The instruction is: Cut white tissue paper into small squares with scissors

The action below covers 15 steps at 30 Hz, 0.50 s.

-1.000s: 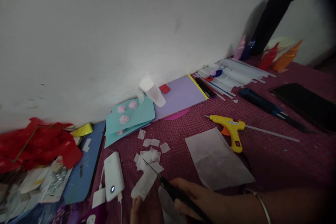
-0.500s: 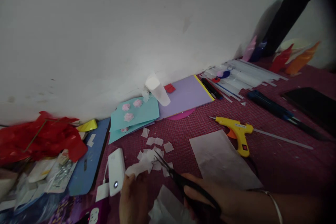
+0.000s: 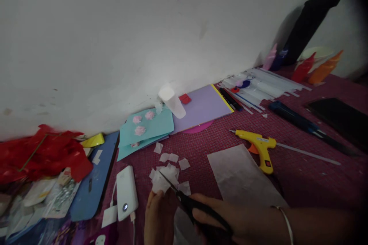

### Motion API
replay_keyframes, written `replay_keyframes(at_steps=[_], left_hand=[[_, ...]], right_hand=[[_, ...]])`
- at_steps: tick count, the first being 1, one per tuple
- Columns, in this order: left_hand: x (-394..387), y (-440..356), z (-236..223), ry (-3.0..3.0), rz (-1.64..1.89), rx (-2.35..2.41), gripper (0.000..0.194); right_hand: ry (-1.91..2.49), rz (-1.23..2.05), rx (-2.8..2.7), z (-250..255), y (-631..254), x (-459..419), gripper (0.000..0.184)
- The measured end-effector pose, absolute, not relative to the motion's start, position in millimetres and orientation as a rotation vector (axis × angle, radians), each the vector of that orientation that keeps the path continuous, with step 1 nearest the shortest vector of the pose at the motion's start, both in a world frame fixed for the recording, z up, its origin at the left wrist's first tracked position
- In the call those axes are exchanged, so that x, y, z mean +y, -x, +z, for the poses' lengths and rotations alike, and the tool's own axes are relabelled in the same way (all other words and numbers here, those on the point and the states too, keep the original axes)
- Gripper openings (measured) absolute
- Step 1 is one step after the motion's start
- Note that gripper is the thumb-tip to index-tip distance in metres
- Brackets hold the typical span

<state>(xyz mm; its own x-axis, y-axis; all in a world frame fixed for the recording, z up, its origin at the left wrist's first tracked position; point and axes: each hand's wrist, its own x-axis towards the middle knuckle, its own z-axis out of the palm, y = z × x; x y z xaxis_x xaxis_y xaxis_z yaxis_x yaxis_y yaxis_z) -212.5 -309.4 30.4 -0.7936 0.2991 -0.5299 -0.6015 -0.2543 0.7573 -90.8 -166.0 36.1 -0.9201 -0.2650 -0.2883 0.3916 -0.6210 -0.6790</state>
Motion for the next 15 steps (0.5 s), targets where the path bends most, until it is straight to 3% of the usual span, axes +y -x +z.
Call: replay_keyframes(at_steps=[15], left_hand=[[-299.6,211.6,26.2,0.321,2.148,1.536,0.020]], right_hand=[[-0.384,-2.526,1.226,36.1,95.7,-171.0,0.052]])
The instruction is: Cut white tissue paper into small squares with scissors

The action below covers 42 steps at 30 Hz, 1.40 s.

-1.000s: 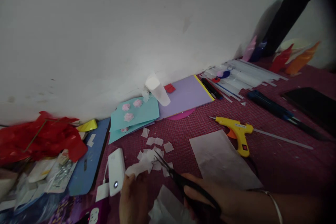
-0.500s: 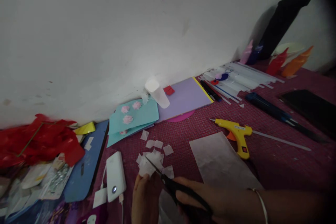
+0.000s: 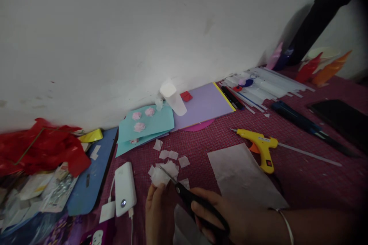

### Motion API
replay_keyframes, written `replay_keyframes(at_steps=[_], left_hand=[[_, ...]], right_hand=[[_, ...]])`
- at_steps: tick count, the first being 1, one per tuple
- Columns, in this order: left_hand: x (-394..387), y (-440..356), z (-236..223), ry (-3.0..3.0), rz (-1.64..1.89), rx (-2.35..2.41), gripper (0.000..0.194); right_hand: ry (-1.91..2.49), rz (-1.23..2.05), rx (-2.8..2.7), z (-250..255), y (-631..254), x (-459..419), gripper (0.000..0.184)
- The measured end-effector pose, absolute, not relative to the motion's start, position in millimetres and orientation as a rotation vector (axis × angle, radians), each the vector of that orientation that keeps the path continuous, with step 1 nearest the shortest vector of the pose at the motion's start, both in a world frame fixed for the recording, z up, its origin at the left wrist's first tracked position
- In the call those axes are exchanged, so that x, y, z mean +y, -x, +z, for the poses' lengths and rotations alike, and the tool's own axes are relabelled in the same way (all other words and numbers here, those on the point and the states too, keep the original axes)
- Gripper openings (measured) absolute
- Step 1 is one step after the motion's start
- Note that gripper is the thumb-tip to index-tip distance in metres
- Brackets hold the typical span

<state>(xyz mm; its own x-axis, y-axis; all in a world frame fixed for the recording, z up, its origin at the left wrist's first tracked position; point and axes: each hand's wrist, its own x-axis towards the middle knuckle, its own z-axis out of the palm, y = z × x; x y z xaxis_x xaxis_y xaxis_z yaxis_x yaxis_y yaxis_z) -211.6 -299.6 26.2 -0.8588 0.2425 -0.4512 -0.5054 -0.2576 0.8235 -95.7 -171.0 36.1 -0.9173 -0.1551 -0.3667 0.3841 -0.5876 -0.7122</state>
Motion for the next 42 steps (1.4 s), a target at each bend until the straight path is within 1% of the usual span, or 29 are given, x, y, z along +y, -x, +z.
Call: replay_keyframes(at_steps=[4,6,7,9,12,13,14,16,19,20,23,24,26,28,29,31,32,35,37,39,40,42], left_hand=[[-295.6,221.4,29.1,0.221,2.127,1.506,0.020],[-295.9,232.6,33.1,0.131,2.048,1.616,0.023],[-297.4,240.1,36.0,0.056,1.950,1.724,0.025],[-303.8,256.9,42.4,-0.159,1.611,2.069,0.030],[-319.3,277.2,48.6,-0.513,0.895,2.735,0.032],[-324.5,280.2,48.7,-0.588,0.721,2.859,0.032],[-329.0,281.0,48.0,-0.633,0.640,2.904,0.032],[-334.7,276.5,44.6,-0.657,0.718,2.818,0.031],[-333.2,262.0,40.8,-0.590,1.041,2.589,0.032],[-330.6,257.3,41.0,-0.561,1.158,2.509,0.038],[-319.9,249.9,46.4,-0.496,1.477,2.137,0.066],[-316.2,250.2,48.9,-0.485,1.530,2.005,0.068],[-309.1,255.0,53.1,-0.454,1.573,1.843,0.059],[-303.3,263.5,54.9,-0.420,1.607,1.853,0.046],[-301.4,268.0,55.0,-0.421,1.617,1.914,0.043],[-302.0,274.9,53.9,-0.523,1.560,2.167,0.046],[-305.2,276.2,53.0,-0.620,1.461,2.357,0.048],[-328.3,267.9,48.9,-0.916,0.950,2.852,0.049],[-351.9,253.5,44.2,-0.978,0.707,2.879,0.042],[-376.2,235.2,37.0,-0.945,0.575,2.760,0.036],[-386.7,225.6,32.6,-0.907,0.515,2.724,0.036],[-402.0,207.7,22.9,-0.843,0.416,2.717,0.045]], right_hand=[[-0.246,-2.545,1.148,37.4,101.7,-163.3,0.057],[-0.174,-2.602,1.026,31.4,103.8,-160.0,0.056],[-0.166,-2.615,0.959,27.3,104.4,-158.5,0.056],[-0.182,-2.620,0.821,19.3,104.5,-155.2,0.055],[-0.215,-2.613,0.647,12.7,102.7,-148.6,0.051],[-0.220,-2.612,0.615,12.1,101.8,-146.2,0.049],[-0.218,-2.608,0.593,12.2,100.9,-144.1,0.048],[-0.211,-2.604,0.569,13.5,99.0,-140.9,0.047],[-0.197,-2.597,0.568,16.9,96.3,-139.8,0.047],[-0.182,-2.585,0.555,18.5,95.5,-140.3,0.049],[-0.112,-2.535,0.545,25.7,94.4,-142.4,0.055],[-0.094,-2.517,0.561,28.9,94.4,-142.9,0.057],[-0.075,-2.498,0.622,36.0,94.0,-142.8,0.059],[-0.063,-2.506,0.699,42.3,91.0,-140.2,0.060],[-0.060,-2.519,0.736,44.6,87.9,-137.7,0.061],[-0.080,-2.541,0.870,47.4,77.5,-130.3,0.061],[-0.095,-2.534,0.970,48.2,70.5,-125.4,0.060],[-0.110,-2.379,1.349,50.6,46.2,-109.1,0.055],[-0.092,-2.180,1.543,53.3,31.5,-100.0,0.054],[-0.097,-2.004,1.627,56.1,20.2,-94.9,0.057],[-0.111,-1.936,1.650,57.3,15.8,-94.2,0.059],[-0.154,-1.841,1.696,58.4,8.6,-95.5,0.062]])
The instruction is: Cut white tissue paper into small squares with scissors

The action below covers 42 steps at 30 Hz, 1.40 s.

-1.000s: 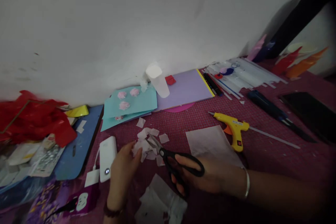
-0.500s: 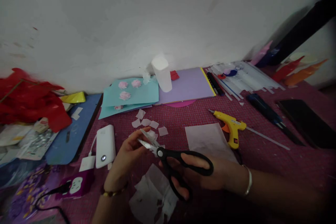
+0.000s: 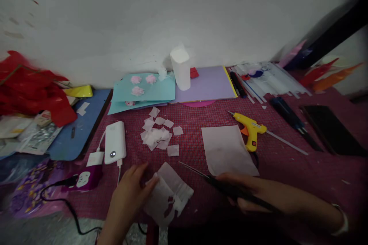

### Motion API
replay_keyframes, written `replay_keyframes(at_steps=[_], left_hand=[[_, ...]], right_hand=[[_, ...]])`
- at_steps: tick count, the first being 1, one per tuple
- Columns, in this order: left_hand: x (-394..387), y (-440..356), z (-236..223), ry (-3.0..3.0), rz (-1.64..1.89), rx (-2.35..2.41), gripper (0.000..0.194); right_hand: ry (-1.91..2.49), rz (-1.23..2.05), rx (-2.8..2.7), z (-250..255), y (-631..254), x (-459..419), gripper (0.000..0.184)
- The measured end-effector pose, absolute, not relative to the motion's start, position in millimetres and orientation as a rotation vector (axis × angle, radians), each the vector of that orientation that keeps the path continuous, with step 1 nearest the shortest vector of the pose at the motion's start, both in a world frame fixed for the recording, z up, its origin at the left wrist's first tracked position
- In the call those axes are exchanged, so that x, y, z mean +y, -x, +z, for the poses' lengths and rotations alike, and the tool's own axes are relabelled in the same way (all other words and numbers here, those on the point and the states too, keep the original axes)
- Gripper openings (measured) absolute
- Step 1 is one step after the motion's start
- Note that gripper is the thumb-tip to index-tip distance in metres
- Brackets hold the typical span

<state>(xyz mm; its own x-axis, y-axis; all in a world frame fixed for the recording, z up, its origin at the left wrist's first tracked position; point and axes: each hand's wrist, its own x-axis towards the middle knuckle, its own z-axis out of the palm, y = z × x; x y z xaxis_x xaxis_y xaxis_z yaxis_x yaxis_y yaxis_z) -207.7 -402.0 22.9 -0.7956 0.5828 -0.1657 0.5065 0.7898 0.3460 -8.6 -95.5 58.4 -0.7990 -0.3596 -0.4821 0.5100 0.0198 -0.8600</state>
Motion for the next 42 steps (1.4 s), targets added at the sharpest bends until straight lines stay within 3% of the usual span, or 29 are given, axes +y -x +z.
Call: replay_keyframes(at_steps=[3,6,10,14,18,21,26,30,42], left_hand=[[-409.0,186.9,10.2,-0.806,0.413,2.758,0.051],[-402.8,173.1,6.2,-0.769,0.636,2.688,0.018],[-389.6,156.8,18.7,-0.418,1.171,2.378,0.009],[-379.6,142.3,37.7,0.295,1.695,1.961,0.033],[-372.0,140.1,50.2,0.665,1.972,1.668,0.046],[-369.8,142.7,54.4,0.685,2.035,1.522,0.055],[-367.1,142.5,48.3,0.662,1.996,1.509,0.044],[-358.8,137.5,38.4,0.588,1.942,1.625,0.049],[-338.9,135.5,22.9,0.633,2.105,1.576,0.052]], right_hand=[[-0.220,-1.778,1.791,56.5,-0.8,-100.7,0.061],[-0.264,-1.791,1.868,52.9,-9.5,-104.8,0.058],[-0.292,-1.788,1.915,54.1,-15.9,-104.0,0.059],[-0.211,-1.772,1.898,63.6,-17.6,-96.5,0.061],[-0.198,-1.693,1.896,73.1,-16.4,-87.4,0.065],[-0.126,-1.601,1.928,78.2,-10.6,-83.3,0.064],[0.057,-1.634,1.932,77.0,4.5,-87.3,0.063],[0.097,-1.661,1.858,72.8,17.8,-97.7,0.059],[-0.135,-1.825,1.689,56.0,24.0,-114.4,0.053]])
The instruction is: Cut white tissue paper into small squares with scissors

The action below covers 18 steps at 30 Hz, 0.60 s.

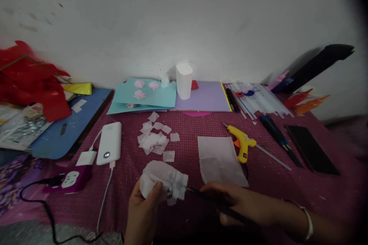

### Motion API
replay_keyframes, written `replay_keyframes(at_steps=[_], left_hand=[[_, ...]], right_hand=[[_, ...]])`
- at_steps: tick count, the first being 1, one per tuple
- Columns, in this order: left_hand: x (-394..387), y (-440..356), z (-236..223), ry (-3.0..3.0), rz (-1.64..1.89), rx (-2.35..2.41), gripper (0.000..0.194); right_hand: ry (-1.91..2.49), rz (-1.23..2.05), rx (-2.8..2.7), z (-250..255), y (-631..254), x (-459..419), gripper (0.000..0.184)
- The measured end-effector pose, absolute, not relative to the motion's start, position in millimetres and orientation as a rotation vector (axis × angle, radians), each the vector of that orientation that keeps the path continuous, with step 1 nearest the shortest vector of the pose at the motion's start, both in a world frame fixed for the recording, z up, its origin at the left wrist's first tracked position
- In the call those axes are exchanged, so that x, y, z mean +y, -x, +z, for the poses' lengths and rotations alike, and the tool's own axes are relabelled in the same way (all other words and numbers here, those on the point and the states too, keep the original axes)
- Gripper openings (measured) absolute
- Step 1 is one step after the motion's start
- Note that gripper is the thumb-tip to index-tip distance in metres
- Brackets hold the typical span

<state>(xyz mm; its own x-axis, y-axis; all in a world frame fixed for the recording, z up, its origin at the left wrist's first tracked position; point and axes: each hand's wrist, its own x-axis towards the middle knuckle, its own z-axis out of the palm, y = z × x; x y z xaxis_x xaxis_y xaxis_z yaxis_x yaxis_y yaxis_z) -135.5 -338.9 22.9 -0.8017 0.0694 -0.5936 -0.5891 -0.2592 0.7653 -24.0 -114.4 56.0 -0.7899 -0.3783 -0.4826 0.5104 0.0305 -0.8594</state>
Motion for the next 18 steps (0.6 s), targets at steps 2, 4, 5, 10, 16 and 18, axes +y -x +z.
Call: replay_keyframes(at_steps=[2,4,5,10,16,18], left_hand=[[-336.1,137.6,26.5,0.642,2.096,1.573,0.052],[-334.3,138.9,28.3,0.638,2.108,1.569,0.051],[-333.8,139.1,28.3,0.635,2.118,1.563,0.051],[-333.2,138.4,21.9,0.619,2.115,1.561,0.050],[-328.9,133.7,14.0,0.580,2.087,1.564,0.045],[-326.0,130.2,13.6,0.573,2.034,1.554,0.044]], right_hand=[[-0.164,-1.840,1.687,54.1,23.1,-115.2,0.053],[-0.191,-1.861,1.661,53.4,22.9,-117.5,0.050],[-0.214,-1.869,1.642,53.3,23.0,-119.1,0.048],[-0.232,-1.864,1.609,57.1,24.9,-122.9,0.046],[-0.096,-1.719,1.654,56.6,30.8,-116.2,0.054],[-0.069,-1.776,1.631,52.7,32.2,-116.0,0.051]])
